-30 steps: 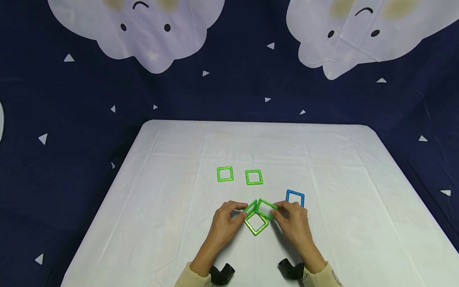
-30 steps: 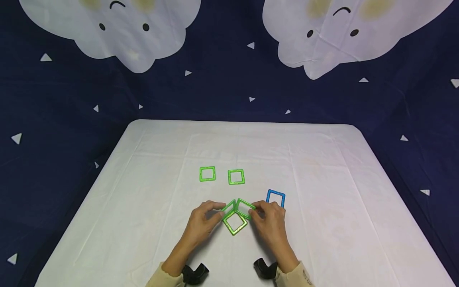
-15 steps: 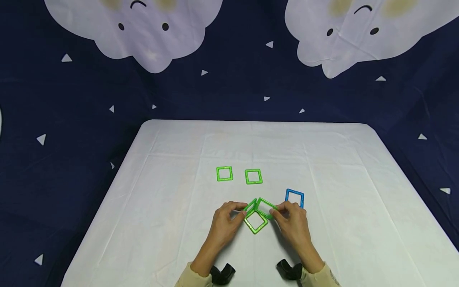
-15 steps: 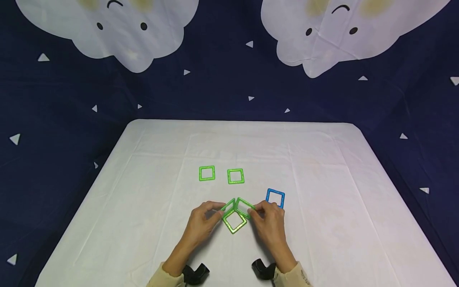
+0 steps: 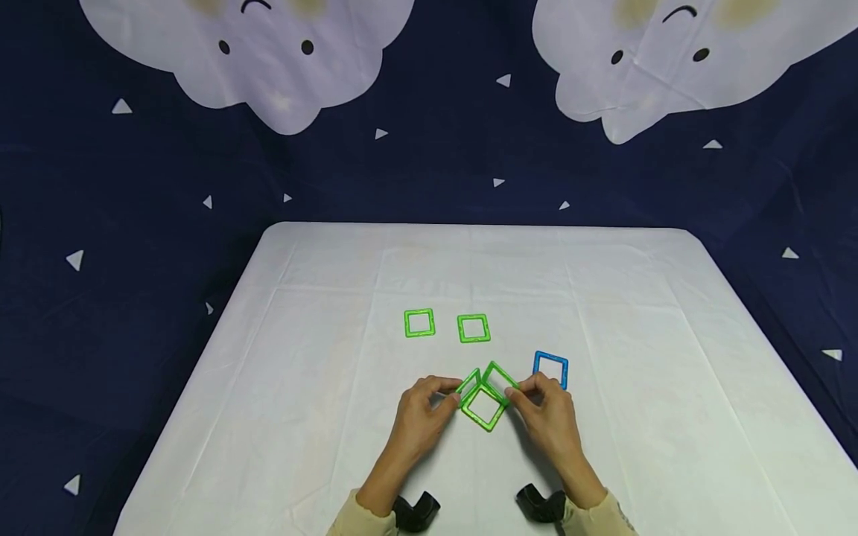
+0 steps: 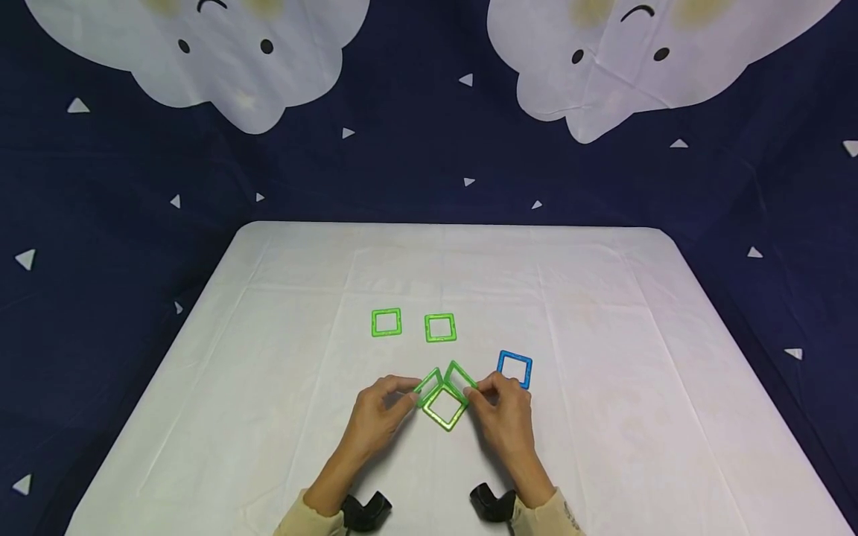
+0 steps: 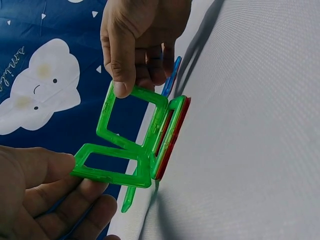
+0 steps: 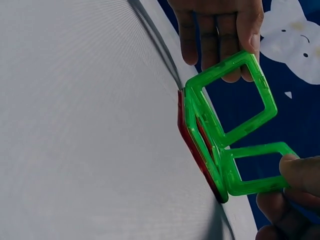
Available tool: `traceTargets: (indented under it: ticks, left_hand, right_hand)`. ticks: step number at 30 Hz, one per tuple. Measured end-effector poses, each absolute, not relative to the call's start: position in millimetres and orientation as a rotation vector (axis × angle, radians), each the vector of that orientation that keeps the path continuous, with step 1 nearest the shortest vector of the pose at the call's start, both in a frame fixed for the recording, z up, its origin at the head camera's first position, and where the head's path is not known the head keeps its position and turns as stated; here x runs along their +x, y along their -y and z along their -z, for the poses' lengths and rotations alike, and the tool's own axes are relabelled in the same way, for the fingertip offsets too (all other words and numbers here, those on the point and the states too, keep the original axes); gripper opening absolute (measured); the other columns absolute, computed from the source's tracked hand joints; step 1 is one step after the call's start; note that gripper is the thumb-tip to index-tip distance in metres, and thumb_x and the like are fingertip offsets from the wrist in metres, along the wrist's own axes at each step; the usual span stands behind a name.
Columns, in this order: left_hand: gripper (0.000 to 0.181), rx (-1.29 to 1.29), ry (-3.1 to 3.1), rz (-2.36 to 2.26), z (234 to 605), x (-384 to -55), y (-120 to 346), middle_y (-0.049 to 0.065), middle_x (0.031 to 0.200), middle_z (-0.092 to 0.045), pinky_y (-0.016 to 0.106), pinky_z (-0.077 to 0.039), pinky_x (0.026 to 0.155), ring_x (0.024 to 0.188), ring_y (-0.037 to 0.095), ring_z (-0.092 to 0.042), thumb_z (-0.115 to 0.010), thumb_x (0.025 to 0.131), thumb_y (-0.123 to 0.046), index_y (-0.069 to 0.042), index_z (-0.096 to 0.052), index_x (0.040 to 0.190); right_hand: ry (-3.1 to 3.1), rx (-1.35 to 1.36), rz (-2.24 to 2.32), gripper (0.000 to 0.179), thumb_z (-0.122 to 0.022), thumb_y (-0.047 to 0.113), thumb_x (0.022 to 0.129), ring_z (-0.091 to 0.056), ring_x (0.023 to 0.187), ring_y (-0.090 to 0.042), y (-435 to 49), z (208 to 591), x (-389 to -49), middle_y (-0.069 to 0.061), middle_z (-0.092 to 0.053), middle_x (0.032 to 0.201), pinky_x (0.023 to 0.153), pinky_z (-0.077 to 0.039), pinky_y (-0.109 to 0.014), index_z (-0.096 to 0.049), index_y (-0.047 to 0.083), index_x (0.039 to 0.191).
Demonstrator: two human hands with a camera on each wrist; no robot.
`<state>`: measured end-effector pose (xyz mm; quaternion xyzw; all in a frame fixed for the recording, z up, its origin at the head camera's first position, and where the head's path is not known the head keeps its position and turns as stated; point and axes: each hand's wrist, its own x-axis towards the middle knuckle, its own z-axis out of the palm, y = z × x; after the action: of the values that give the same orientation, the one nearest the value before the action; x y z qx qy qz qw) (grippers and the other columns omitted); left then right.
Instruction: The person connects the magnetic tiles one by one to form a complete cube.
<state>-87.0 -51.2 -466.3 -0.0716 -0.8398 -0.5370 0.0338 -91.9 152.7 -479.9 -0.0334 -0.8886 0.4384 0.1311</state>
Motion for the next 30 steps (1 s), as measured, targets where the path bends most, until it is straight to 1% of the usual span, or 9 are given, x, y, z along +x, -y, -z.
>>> traceTargets:
  ticks: [3,8,14,16,19,21,24,27,30]
  left_hand:
    - [0.018,-0.224,2.582,1.653,466.3,-87.3,51.2,0.000,0.092,-0.071,0.038,-0.047,0.087,0.094,0.017,-0.062,-0.066,0.085,-0.013,-0.013,-0.072,0.103]
    - [0.019,-0.227,2.582,1.645,466.0,-87.2,51.3,-0.001,0.092,-0.071,0.037,-0.047,0.086,0.093,0.017,-0.062,-0.066,0.085,-0.013,-0.013,-0.072,0.103]
    - [0.018,-0.236,2.570,1.651,465.7,-87.1,51.1,-0.001,0.091,-0.070,0.036,-0.047,0.085,0.093,0.016,-0.062,-0.066,0.085,-0.014,-0.014,-0.072,0.102]
    - [0.018,-0.246,2.564,1.663,465.9,-87.0,50.5,-0.001,0.090,-0.070,0.036,-0.047,0.085,0.092,0.016,-0.062,-0.066,0.085,-0.014,-0.015,-0.072,0.102]
    - [0.019,-0.268,2.552,1.669,466.6,-86.7,49.1,-0.002,0.087,-0.070,0.034,-0.047,0.084,0.089,0.015,-0.062,-0.067,0.084,-0.014,-0.015,-0.072,0.102]
    - [0.019,-0.279,2.545,1.668,466.7,-86.3,48.3,-0.003,0.085,-0.070,0.031,-0.047,0.084,0.088,0.014,-0.063,-0.068,0.084,-0.013,-0.016,-0.072,0.102]
    - [0.019,-0.297,2.543,1.662,466.9,-85.7,47.6,-0.003,0.085,-0.070,0.030,-0.047,0.083,0.087,0.014,-0.063,-0.068,0.083,-0.012,-0.015,-0.071,0.102]
    - [0.020,-0.308,2.556,1.662,466.4,-85.3,47.2,-0.002,0.085,-0.069,0.032,-0.048,0.082,0.086,0.015,-0.063,-0.068,0.083,-0.013,-0.015,-0.071,0.103]
    - [0.020,-0.309,2.573,1.652,465.8,-85.0,46.5,-0.002,0.085,-0.069,0.034,-0.048,0.081,0.085,0.016,-0.062,-0.068,0.084,-0.015,-0.015,-0.071,0.104]
  right_hand:
    - [2.574,-0.055,-1.268,0.015,-0.079,0.009,0.072,-0.047,0.068,-0.004,-153.1,481.5,-92.5,0.003,-0.065,0.066,0.060,-0.037,-0.022,-0.066,0.015,0.072]
    - [2.543,0.035,-1.253,0.016,-0.080,0.008,0.071,-0.051,0.068,-0.006,-153.6,483.5,-93.0,0.005,-0.066,0.067,0.062,-0.038,-0.023,-0.067,0.017,0.075]
    - [2.523,0.094,-1.249,0.018,-0.080,0.008,0.070,-0.053,0.066,-0.001,-154.4,484.7,-93.2,0.007,-0.065,0.068,0.067,-0.037,-0.023,-0.068,0.017,0.079]
    - [2.528,0.102,-1.260,0.018,-0.080,0.007,0.071,-0.053,0.066,0.001,-154.5,484.7,-93.5,0.006,-0.066,0.068,0.070,-0.036,-0.022,-0.068,0.017,0.080]
    - [2.542,0.117,-1.275,0.018,-0.079,0.007,0.071,-0.054,0.066,0.001,-154.4,484.1,-94.0,0.006,-0.066,0.070,0.077,-0.035,-0.022,-0.069,0.017,0.082]
    - [2.549,0.131,-1.276,0.018,-0.079,0.007,0.071,-0.054,0.067,0.001,-154.3,483.6,-94.4,0.006,-0.066,0.071,0.079,-0.033,-0.022,-0.069,0.017,0.083]
    - [2.543,0.160,-1.251,0.019,-0.079,0.007,0.071,-0.054,0.068,0.000,-154.6,483.2,-94.6,0.007,-0.066,0.071,0.078,-0.034,-0.022,-0.069,0.017,0.083]
    - [2.525,0.197,-1.199,0.020,-0.080,0.006,0.069,-0.054,0.069,-0.004,-155.2,483.5,-94.5,0.007,-0.066,0.072,0.071,-0.035,-0.023,-0.070,0.017,0.083]
    - [2.514,0.226,-1.141,0.022,-0.081,0.006,0.068,-0.054,0.071,-0.008,-155.8,484.1,-94.6,0.005,-0.067,0.073,0.070,-0.033,-0.027,-0.070,0.017,0.083]
